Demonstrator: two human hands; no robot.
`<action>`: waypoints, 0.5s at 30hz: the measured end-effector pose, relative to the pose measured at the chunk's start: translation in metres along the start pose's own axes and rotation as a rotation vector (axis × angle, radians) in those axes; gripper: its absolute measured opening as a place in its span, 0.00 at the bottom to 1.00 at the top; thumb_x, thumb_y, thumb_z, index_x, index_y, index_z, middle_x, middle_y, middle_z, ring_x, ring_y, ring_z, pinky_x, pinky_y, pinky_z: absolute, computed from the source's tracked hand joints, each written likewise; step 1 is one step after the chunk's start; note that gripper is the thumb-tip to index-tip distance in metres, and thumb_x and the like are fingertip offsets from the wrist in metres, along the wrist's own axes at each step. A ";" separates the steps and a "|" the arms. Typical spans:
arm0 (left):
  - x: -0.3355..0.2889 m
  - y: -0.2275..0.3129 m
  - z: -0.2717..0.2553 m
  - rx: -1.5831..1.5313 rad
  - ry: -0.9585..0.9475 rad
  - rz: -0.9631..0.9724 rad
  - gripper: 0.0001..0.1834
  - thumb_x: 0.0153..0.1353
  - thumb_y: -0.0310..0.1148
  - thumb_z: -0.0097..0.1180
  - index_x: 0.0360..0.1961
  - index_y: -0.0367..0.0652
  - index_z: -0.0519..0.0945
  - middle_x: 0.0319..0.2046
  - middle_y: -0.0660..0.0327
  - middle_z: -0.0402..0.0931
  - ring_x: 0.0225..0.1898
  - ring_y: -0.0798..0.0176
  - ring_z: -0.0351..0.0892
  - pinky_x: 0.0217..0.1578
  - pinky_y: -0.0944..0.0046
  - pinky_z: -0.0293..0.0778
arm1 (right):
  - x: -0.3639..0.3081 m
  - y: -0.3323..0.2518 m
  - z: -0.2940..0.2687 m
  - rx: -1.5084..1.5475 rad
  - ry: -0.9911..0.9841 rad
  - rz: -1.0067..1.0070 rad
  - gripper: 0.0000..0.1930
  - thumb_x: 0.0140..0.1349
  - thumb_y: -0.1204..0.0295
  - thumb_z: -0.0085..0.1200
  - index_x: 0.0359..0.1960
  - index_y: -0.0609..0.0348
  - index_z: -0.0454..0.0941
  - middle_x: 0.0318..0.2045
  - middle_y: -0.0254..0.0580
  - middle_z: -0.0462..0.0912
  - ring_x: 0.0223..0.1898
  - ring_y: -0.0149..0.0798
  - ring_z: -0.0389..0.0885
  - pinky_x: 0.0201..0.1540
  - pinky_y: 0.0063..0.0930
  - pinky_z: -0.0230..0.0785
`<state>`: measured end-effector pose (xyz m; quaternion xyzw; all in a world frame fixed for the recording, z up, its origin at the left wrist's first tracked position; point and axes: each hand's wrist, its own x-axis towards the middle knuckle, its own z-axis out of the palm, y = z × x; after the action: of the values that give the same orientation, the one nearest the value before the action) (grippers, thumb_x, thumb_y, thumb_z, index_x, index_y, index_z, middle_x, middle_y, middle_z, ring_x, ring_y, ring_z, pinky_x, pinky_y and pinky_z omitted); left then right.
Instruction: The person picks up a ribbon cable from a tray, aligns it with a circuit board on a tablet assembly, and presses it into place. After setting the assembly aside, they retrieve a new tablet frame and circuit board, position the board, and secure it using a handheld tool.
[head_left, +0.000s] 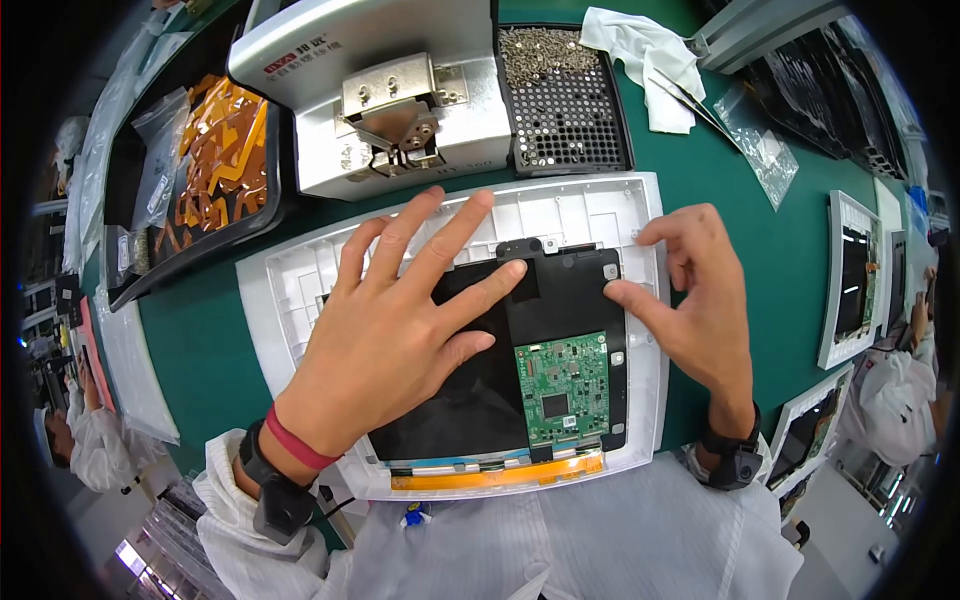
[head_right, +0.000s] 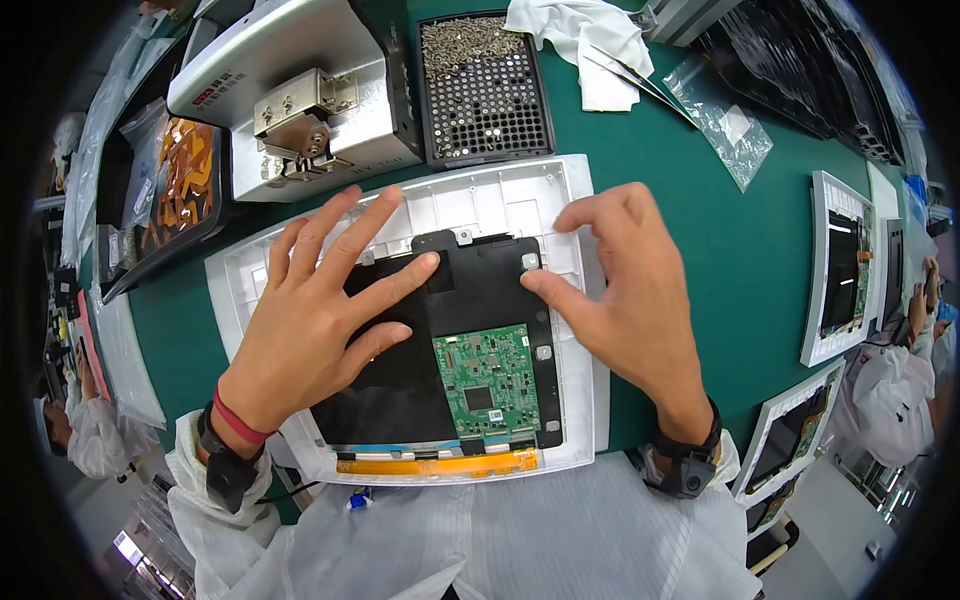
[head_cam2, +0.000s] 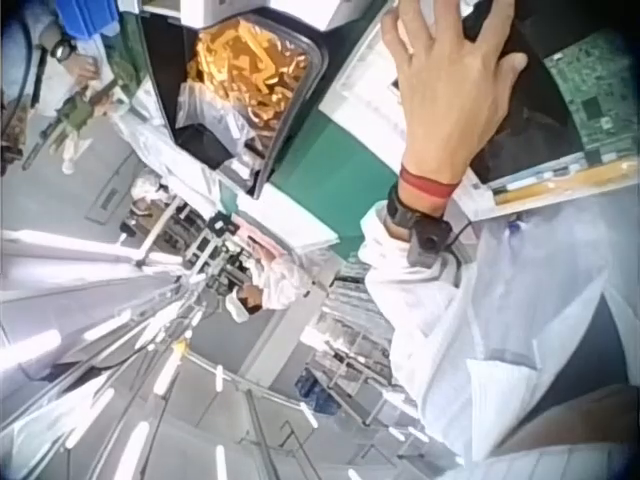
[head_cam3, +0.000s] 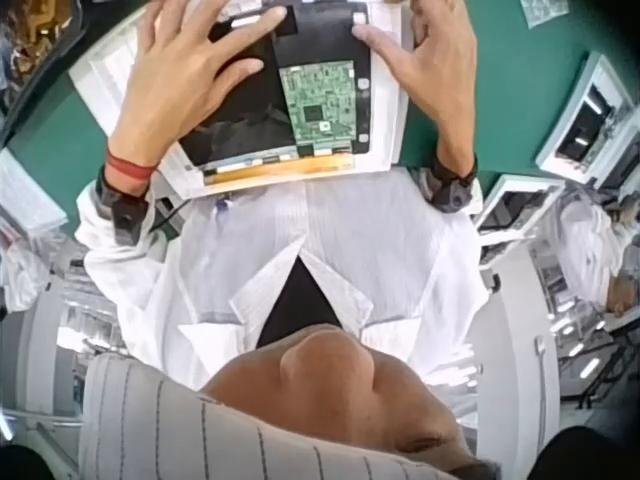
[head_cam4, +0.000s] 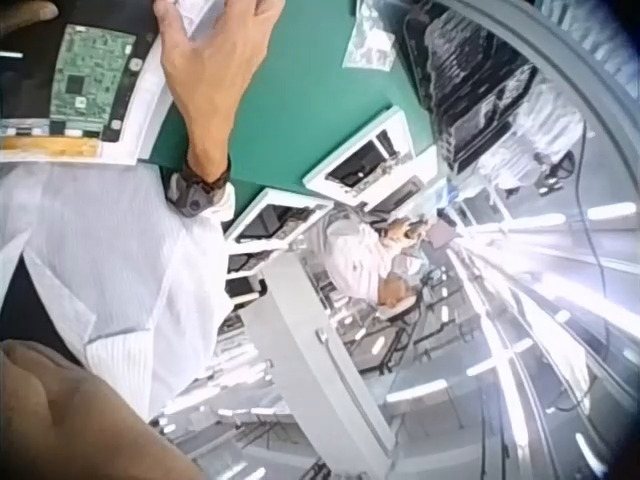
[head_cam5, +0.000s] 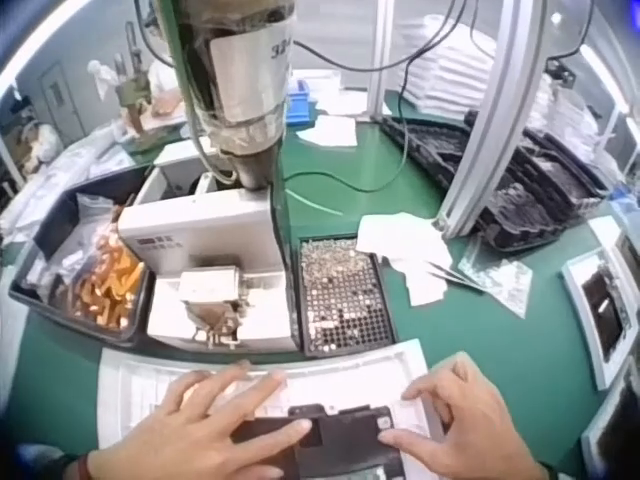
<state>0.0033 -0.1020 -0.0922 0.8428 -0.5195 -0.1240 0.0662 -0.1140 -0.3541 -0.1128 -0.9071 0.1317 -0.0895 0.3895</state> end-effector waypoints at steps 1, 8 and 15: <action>0.000 0.000 -0.001 -0.001 0.000 0.002 0.30 0.58 0.47 0.65 0.64 0.68 0.77 0.76 0.59 0.52 0.74 0.45 0.52 0.70 0.42 0.51 | -0.001 0.000 0.001 -0.020 -0.036 -0.007 0.18 0.49 0.73 0.73 0.40 0.60 0.78 0.34 0.35 0.70 0.28 0.30 0.67 0.30 0.26 0.61; -0.004 -0.002 -0.007 -0.022 -0.016 0.064 0.33 0.59 0.49 0.64 0.67 0.69 0.73 0.76 0.56 0.52 0.74 0.43 0.50 0.69 0.41 0.52 | -0.005 -0.008 0.002 -0.114 -0.058 -0.004 0.19 0.47 0.74 0.73 0.39 0.59 0.76 0.38 0.43 0.73 0.36 0.46 0.76 0.38 0.35 0.69; -0.008 -0.014 0.006 -0.081 0.074 0.153 0.29 0.63 0.49 0.61 0.66 0.65 0.74 0.74 0.55 0.56 0.74 0.41 0.51 0.68 0.41 0.55 | 0.025 -0.057 -0.021 -0.195 0.084 -0.204 0.29 0.46 0.73 0.75 0.50 0.61 0.74 0.42 0.44 0.75 0.42 0.44 0.79 0.43 0.34 0.71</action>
<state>0.0098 -0.0881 -0.1004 0.8012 -0.5743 -0.1082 0.1289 -0.0866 -0.3386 -0.0554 -0.9448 0.0629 -0.1535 0.2825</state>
